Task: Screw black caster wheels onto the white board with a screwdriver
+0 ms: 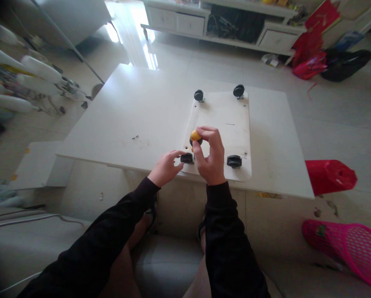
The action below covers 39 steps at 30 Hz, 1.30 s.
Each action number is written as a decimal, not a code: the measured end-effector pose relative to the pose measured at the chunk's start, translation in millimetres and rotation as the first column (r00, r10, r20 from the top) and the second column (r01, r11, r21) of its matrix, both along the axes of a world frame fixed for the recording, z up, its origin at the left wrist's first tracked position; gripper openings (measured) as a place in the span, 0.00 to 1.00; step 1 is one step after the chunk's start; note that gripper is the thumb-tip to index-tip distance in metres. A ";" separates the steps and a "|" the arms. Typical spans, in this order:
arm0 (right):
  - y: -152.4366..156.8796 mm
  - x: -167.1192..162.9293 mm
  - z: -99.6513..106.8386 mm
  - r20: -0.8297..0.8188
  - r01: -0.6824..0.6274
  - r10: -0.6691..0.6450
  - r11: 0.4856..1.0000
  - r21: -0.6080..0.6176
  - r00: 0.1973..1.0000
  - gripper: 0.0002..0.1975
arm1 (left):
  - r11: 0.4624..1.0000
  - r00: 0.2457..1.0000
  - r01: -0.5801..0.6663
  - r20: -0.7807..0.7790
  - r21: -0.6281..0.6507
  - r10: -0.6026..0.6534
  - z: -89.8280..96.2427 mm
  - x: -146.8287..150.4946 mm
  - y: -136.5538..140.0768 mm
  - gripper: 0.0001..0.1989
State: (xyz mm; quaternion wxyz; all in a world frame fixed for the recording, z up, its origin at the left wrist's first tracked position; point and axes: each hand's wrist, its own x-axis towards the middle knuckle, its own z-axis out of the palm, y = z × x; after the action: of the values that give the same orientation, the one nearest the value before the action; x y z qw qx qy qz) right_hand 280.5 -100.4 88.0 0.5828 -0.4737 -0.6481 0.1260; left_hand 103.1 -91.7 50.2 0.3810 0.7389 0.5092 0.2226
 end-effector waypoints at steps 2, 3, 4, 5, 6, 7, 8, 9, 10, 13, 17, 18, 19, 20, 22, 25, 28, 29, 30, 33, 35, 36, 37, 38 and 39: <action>-1.1 -1.4 0.9 -0.016 -0.048 0.047 0.998 -0.027 0.999 0.13 | 1.000 1.000 0.004 0.007 0.002 -0.004 -0.6 0.0 0.1 0.19; -1.3 -1.8 2.1 -0.002 -0.041 0.041 0.999 -0.019 0.999 0.14 | 1.000 1.000 0.006 0.010 0.004 -0.006 -1.0 0.1 0.2 0.19; -1.3 -2.0 3.5 0.025 -0.017 0.017 1.000 -0.002 1.000 0.14 | 1.000 1.000 0.008 0.012 0.006 -0.008 -1.4 0.1 0.3 0.19; -1.2 -2.0 5.2 0.055 0.016 -0.017 1.000 0.026 0.998 0.13 | 1.000 1.000 0.009 0.013 0.008 -0.009 -1.8 0.1 0.4 0.19; -1.0 -1.7 7.0 0.079 0.045 -0.050 0.997 0.055 0.996 0.12 | 1.000 1.000 0.011 0.015 0.010 -0.011 -2.1 0.1 0.5 0.19; -1.0 -1.3 8.6 0.098 0.066 -0.073 0.995 0.073 0.993 0.12 | 1.000 1.000 0.011 0.015 0.011 -0.011 -2.4 0.1 0.6 0.19; -1.2 -0.9 9.9 0.110 0.071 -0.079 0.995 0.074 0.991 0.11 | 1.000 1.000 0.010 0.015 0.012 -0.010 -2.5 0.1 0.5 0.19; -1.5 -0.4 10.8 0.117 0.058 -0.065 0.996 0.062 0.991 0.12 | 1.000 1.000 0.008 0.016 0.013 -0.009 -2.5 0.1 0.4 0.19; -1.9 -0.1 11.1 0.119 0.035 -0.040 0.999 0.042 0.992 0.14 | 1.000 1.000 0.008 0.017 0.014 -0.008 -2.4 0.0 0.2 0.19; -2.5 0.6 9.1 0.122 -0.024 0.025 1.000 -0.012 0.992 0.18 | 1.000 1.000 0.011 0.025 0.018 -0.012 -1.3 0.1 -0.2 0.19; -1.1 1.2 3.8 0.113 0.061 -0.065 0.997 0.038 0.991 0.16 | 1.000 1.000 0.016 0.020 0.012 -0.016 0.4 0.0 -0.3 0.19; -0.8 1.2 2.7 0.104 0.080 -0.086 0.995 0.054 0.991 0.17 | 1.000 1.000 0.016 0.017 0.008 -0.016 0.6 0.0 -0.2 0.19; -0.6 1.1 1.7 0.095 0.087 -0.092 0.994 0.063 0.991 0.16 | 1.000 1.000 0.014 0.015 0.005 -0.014 0.7 -0.1 -0.2 0.19; -0.7 0.8 0.9 0.087 0.077 -0.082 0.995 0.061 0.993 0.15 | 1.000 1.000 0.011 0.013 0.002 -0.011 0.7 -0.1 -0.1 0.19; -1.2 0.0 0.0 0.063 0.026 -0.029 0.999 0.035 0.998 0.14 | 1.000 1.000 0.005 0.007 -0.002 -0.005 0.5 -0.1 0.0 0.20; -1.4 -1.5 1.1 0.038 -0.022 0.022 1.000 0.011 0.999 0.16 | 1.000 1.000 0.002 0.003 0.000 -0.002 0.4 -0.1 -0.1 0.20; -0.7 -2.3 5.4 0.093 0.038 -0.044 0.997 0.068 0.995 0.16 | 1.000 1.000 0.014 0.005 0.006 -0.014 1.0 -0.1 0.0 0.19; -0.6 -2.3 6.8 0.108 0.066 -0.076 0.994 0.090 0.991 0.15 | 1.000 1.000 0.015 0.005 0.006 -0.015 1.4 -0.2 0.0 0.19; -0.7 -2.1 8.0 0.115 0.088 -0.100 0.991 0.105 0.988 0.15 | 1.000 1.000 0.014 0.005 0.006 -0.014 1.7 -0.3 0.0 0.19; -2.4 -0.8 9.2 0.106 0.058 -0.066 0.995 0.077 0.992 0.16 | 1.000 1.000 0.008 0.001 -0.002 -0.008 2.7 -0.5 -0.3 0.19; -3.8 0.0 8.9 0.086 -0.023 0.022 1.000 0.012 0.996 0.18 | 1.000 1.000 0.004 -0.004 -0.008 -0.004 3.3 -0.6 -0.7 0.20; -4.2 0.2 8.8 0.079 -0.053 0.054 0.999 -0.012 0.995 0.19 | 1.000 1.000 0.002 -0.007 -0.009 -0.002 3.5 -0.5 -1.0 0.20; -4.3 0.2 8.8 0.081 -0.063 0.064 0.998 -0.020 0.995 0.19 | 1.000 1.000 0.001 -0.009 -0.007 -0.002 3.7 -0.4 -1.1 0.20; -4.1 0.0 8.8 0.093 -0.049 0.050 0.999 -0.012 0.994 0.18 | 1.000 1.000 0.004 -0.010 -0.003 -0.004 3.9 -0.3 -1.1 0.19; -3.5 -0.2 8.7 0.112 -0.011 0.010 1.000 0.010 0.994 0.18 | 1.000 1.000 0.009 -0.010 0.000 -0.009 4.1 -0.2 -1.1 0.19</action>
State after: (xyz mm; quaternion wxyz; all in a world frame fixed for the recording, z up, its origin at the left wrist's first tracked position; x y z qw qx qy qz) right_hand 280.3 -103.9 96.7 0.5474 -0.4733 -0.6831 0.0988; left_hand 102.9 -92.8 54.3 0.3793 0.7424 0.5077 0.2174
